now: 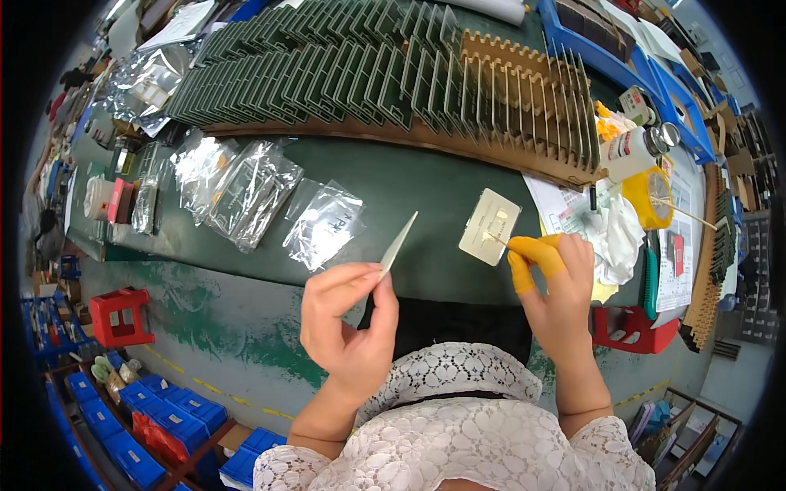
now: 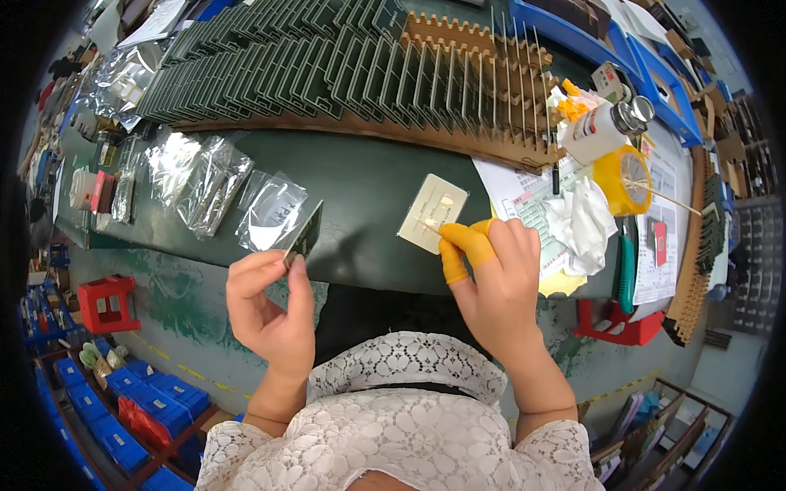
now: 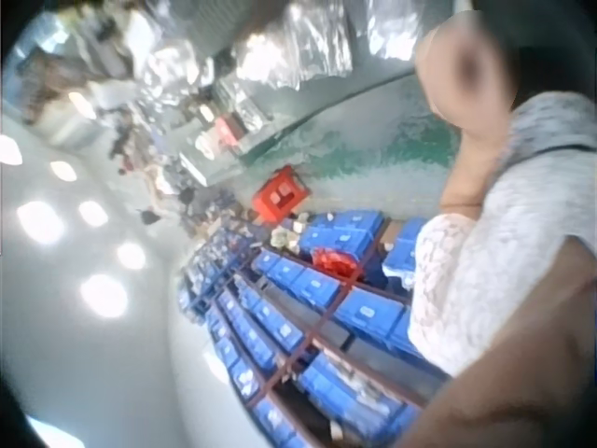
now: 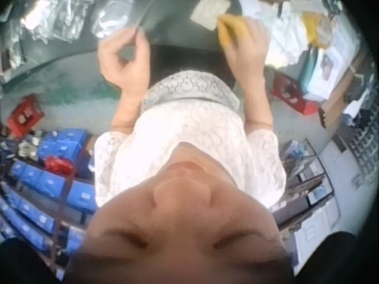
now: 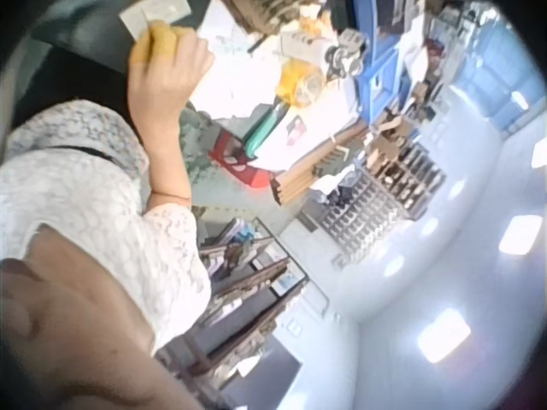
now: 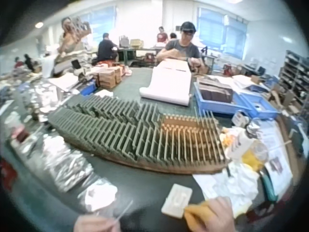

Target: The person unpacks a small rectangular component from a plastic bag and uses a wooden stick to apply a viscous substance from a small container onto the component's surface. The person carefully spreads the substance across the component while holding it with their left hand.

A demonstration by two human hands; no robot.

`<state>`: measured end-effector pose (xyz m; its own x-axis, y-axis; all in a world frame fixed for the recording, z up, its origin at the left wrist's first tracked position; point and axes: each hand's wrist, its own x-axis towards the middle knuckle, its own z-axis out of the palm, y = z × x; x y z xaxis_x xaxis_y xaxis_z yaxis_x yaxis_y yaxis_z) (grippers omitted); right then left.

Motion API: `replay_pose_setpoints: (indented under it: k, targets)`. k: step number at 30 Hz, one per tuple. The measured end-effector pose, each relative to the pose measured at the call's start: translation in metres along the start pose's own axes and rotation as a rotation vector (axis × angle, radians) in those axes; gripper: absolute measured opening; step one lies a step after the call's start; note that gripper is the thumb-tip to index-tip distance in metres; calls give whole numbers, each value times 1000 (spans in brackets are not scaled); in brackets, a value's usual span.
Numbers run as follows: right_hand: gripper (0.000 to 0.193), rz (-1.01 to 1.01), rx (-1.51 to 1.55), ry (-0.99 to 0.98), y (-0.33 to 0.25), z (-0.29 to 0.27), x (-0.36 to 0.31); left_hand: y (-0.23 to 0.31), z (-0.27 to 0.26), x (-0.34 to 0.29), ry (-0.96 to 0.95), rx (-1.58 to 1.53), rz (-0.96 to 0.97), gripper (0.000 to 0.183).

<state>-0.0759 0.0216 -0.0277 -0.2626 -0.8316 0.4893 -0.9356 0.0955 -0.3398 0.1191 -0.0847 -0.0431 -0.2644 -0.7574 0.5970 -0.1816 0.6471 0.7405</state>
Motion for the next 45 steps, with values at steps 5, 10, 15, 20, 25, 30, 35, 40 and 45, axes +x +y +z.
replay_pose_setpoints:
  k: [5,10,15,20,25,30,35,40,45]
  targets:
    - [19,15,-83,-113,15,9,-10,-1,5,2,72,8,36,31]
    - [18,28,-115,-125,18,12,-14,-2,6,2,63,0,50,31]
    - [19,33,-92,-131,16,9,-12,-3,5,1,53,-20,41,31]
    - [23,45,6,-14,7,-2,-4,0,3,3,-35,7,93,31]
    - [31,47,346,47,-26,-16,-2,-2,8,2,12,-8,154,35]
    - [35,-90,322,54,-42,-16,5,1,5,4,-22,12,205,35]
    - [37,-137,286,65,-44,-16,8,2,3,3,-49,4,189,35]
    - [37,-144,283,53,-46,-15,7,3,2,3,-49,-2,180,35]
    - [37,-144,275,45,-46,-13,7,2,2,3,-53,-5,178,35]
